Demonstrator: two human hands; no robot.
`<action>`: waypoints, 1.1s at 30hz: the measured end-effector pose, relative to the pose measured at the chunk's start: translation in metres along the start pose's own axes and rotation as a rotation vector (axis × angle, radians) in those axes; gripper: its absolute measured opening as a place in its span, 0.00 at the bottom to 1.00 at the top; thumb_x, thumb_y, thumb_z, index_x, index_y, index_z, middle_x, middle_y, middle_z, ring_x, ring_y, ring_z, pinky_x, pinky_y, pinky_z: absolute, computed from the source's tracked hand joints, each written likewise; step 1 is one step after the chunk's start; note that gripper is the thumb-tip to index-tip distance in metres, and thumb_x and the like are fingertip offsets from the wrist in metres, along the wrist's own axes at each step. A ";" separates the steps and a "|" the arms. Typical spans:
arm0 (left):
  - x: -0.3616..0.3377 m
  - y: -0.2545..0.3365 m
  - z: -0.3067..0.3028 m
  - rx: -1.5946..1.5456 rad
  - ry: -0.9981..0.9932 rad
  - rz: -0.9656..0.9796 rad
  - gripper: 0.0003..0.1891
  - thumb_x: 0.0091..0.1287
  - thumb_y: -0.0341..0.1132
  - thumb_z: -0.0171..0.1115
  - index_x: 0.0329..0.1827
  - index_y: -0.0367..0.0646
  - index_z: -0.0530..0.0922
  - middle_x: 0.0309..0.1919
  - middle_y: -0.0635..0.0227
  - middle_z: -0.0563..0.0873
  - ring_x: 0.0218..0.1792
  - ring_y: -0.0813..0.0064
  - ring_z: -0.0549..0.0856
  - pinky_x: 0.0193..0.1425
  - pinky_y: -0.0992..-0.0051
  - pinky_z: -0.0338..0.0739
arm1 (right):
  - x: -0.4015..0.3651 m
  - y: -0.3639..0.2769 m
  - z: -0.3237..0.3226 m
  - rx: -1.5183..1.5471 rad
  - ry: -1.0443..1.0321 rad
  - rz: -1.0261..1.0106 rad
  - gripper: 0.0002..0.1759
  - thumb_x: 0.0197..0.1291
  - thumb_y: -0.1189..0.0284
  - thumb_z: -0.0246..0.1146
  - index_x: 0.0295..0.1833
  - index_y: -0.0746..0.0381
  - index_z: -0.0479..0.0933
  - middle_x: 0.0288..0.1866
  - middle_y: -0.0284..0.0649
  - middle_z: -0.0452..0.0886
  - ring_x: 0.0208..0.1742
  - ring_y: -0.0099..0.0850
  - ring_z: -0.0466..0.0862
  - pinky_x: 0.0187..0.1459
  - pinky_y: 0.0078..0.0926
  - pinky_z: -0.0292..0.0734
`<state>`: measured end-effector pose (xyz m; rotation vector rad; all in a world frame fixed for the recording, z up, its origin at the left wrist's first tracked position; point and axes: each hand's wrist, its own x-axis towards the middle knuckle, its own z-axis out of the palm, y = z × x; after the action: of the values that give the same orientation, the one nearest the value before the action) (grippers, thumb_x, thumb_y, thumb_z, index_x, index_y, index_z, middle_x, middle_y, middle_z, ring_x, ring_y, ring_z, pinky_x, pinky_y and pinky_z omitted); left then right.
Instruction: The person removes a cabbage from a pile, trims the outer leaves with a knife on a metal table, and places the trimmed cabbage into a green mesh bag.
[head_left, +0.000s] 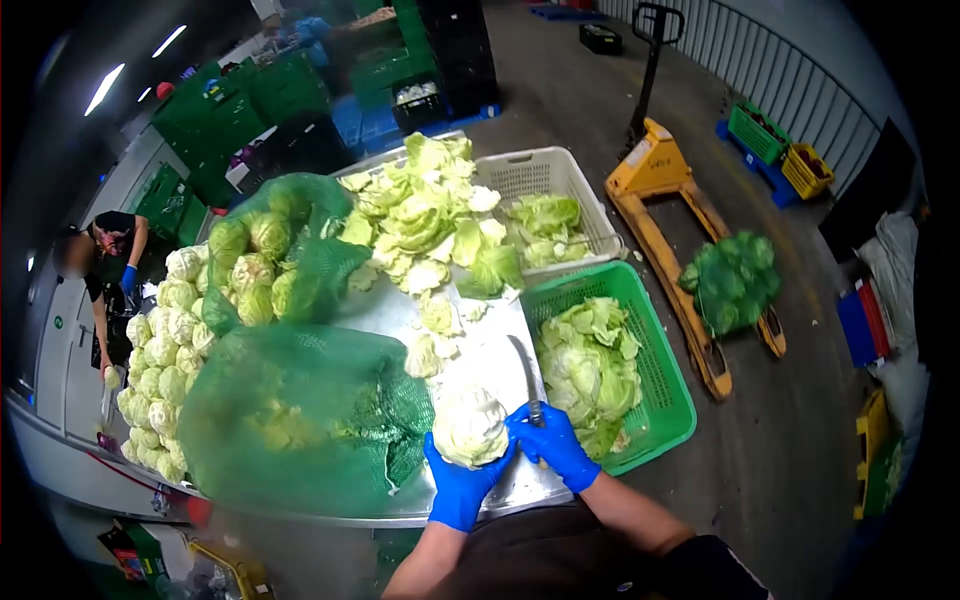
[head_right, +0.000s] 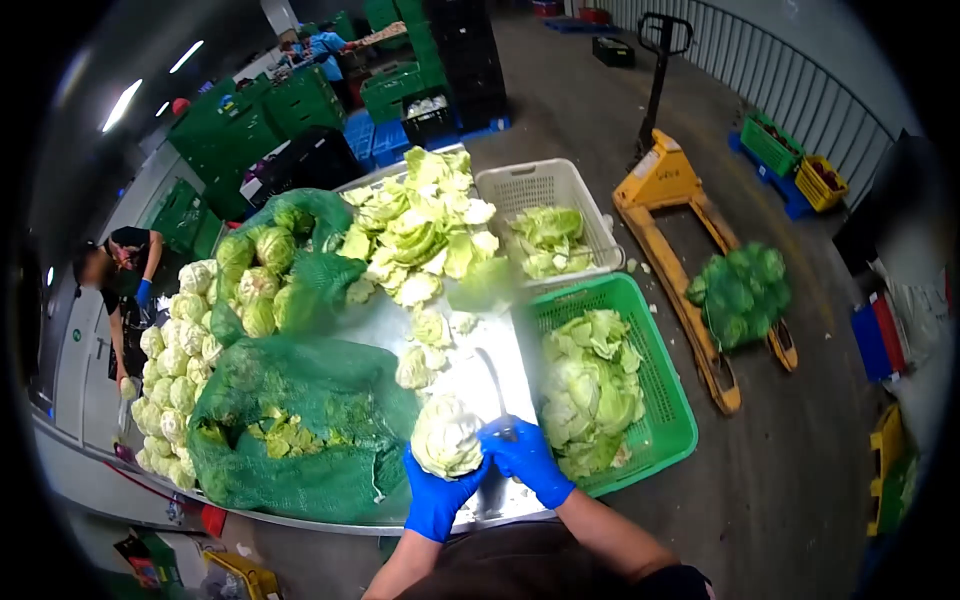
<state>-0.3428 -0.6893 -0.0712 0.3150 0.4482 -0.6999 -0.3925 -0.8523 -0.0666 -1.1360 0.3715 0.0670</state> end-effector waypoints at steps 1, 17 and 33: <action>-0.002 0.001 0.003 -0.029 0.028 0.001 0.31 0.69 0.56 0.44 0.71 0.49 0.67 0.67 0.59 0.73 0.65 0.55 0.74 0.69 0.50 0.69 | 0.002 0.003 -0.005 0.026 0.096 -0.002 0.11 0.61 0.72 0.68 0.48 0.60 0.80 0.27 0.32 0.79 0.17 0.15 0.69 0.17 0.15 0.62; -0.045 0.005 -0.045 0.168 -0.037 0.073 0.43 0.65 0.68 0.40 0.78 0.51 0.57 0.76 0.53 0.61 0.73 0.46 0.64 0.75 0.40 0.56 | -0.014 0.069 -0.054 0.018 0.222 0.165 0.21 0.61 0.74 0.65 0.60 0.61 0.76 0.42 0.34 0.83 0.24 0.21 0.78 0.22 0.18 0.70; -0.069 -0.001 -0.020 0.262 -0.061 0.084 0.44 0.62 0.58 0.47 0.77 0.38 0.56 0.74 0.46 0.62 0.73 0.47 0.65 0.76 0.49 0.59 | -0.016 0.063 -0.029 0.154 0.125 0.259 0.15 0.67 0.69 0.60 0.56 0.62 0.77 0.40 0.43 0.86 0.23 0.23 0.78 0.23 0.19 0.70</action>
<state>-0.3962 -0.6443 -0.0539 0.5543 0.2832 -0.6853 -0.4303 -0.8489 -0.1269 -0.9371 0.6238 0.1924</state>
